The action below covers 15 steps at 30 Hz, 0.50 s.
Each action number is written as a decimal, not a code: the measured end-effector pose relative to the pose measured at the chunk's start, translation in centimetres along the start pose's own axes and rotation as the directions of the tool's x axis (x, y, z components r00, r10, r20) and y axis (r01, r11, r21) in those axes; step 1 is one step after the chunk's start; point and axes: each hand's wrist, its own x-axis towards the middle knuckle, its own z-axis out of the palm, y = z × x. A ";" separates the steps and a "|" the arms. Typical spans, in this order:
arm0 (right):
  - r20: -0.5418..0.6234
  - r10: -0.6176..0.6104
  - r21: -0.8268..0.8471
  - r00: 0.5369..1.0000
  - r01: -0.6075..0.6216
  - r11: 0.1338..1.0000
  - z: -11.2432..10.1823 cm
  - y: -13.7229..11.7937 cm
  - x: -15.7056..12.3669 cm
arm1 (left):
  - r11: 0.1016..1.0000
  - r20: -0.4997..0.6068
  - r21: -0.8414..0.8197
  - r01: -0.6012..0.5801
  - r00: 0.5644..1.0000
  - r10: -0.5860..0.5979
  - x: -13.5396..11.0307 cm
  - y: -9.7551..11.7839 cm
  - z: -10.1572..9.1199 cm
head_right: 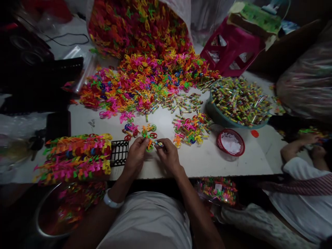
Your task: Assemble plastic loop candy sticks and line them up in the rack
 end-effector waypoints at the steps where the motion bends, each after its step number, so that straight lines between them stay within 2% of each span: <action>1: 0.005 0.005 0.003 1.000 -0.005 1.000 -0.1 0.1 0.0 | 1.000 0.005 0.021 -0.014 1.000 0.014 -0.1 0.0 0.0; 6: 0.029 -0.061 0.029 0.998 0.060 0.998 0.0 0.6 0.1 | 0.975 0.022 0.212 -0.067 0.998 0.064 -0.4 0.3 0.0; 9: 0.050 -0.088 0.064 0.995 0.085 0.994 0.4 0.8 0.1 | 0.963 -0.001 0.260 -0.066 0.998 0.069 -0.6 0.3 -0.1; 12: 0.060 0.005 0.134 0.998 -0.013 0.991 0.6 0.7 -0.2 | 0.959 -0.012 0.281 -0.031 0.999 0.036 -0.6 0.3 -0.3; 15: 0.058 0.091 0.205 0.994 -0.101 0.974 0.8 0.5 -0.5 | 0.925 0.014 0.371 -0.084 0.996 0.085 -0.6 0.5 -0.4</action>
